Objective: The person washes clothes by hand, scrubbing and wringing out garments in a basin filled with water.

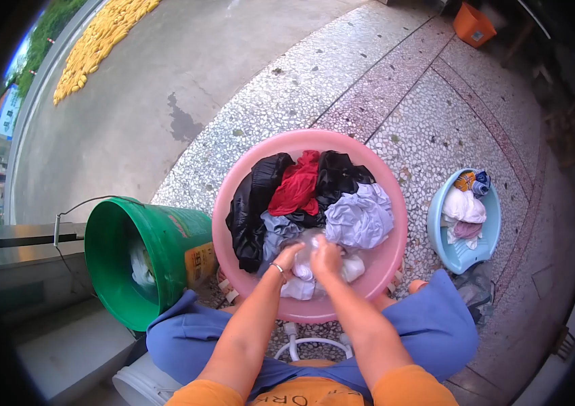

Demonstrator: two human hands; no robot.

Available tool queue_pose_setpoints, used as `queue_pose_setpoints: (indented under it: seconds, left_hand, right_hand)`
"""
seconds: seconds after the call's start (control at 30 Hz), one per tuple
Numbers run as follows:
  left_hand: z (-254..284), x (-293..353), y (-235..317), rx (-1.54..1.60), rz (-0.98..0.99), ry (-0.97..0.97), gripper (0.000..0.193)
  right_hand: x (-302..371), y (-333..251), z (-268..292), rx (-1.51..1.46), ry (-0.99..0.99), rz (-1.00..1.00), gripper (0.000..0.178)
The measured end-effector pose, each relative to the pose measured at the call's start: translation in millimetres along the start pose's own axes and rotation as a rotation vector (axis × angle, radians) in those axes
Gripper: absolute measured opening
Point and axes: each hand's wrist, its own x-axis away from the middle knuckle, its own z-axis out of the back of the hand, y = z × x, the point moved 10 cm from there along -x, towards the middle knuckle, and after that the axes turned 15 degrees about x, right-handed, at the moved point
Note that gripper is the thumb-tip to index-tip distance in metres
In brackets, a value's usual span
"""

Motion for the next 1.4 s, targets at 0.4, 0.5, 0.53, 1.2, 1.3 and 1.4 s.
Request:
queue_pose_setpoints:
  seconds: [0.4, 0.5, 0.53, 1.2, 1.3, 1.4]
  left_hand:
    - [-61, 70, 14, 0.421, 0.144, -0.555, 0.04]
    - [-68, 84, 23, 0.323, 0.061, -0.52, 0.038]
    - [-64, 83, 27, 0.289, 0.016, -0.472, 0.037]
    - [-50, 99, -1, -1.64, -0.326, 0.38, 0.096]
    - [-35, 79, -5, -1.604, -0.19, 0.303, 0.096]
    - [-28, 44, -28, -1.574, -0.147, 0.072, 0.078]
  right_hand:
    - [201, -160, 159, -0.32, 0.561, 0.588, 0.018]
    - [215, -164, 163, -0.251, 0.631, 0.712, 0.019]
    - [220, -167, 168, -0.216, 0.627, 0.731, 0.02]
    - [98, -43, 84, 0.54, 0.268, 0.236, 0.056]
    - [79, -38, 63, 0.625, 0.115, 0.198, 0.053]
    - [67, -6, 46, 0.516, 0.134, 0.087, 0.049]
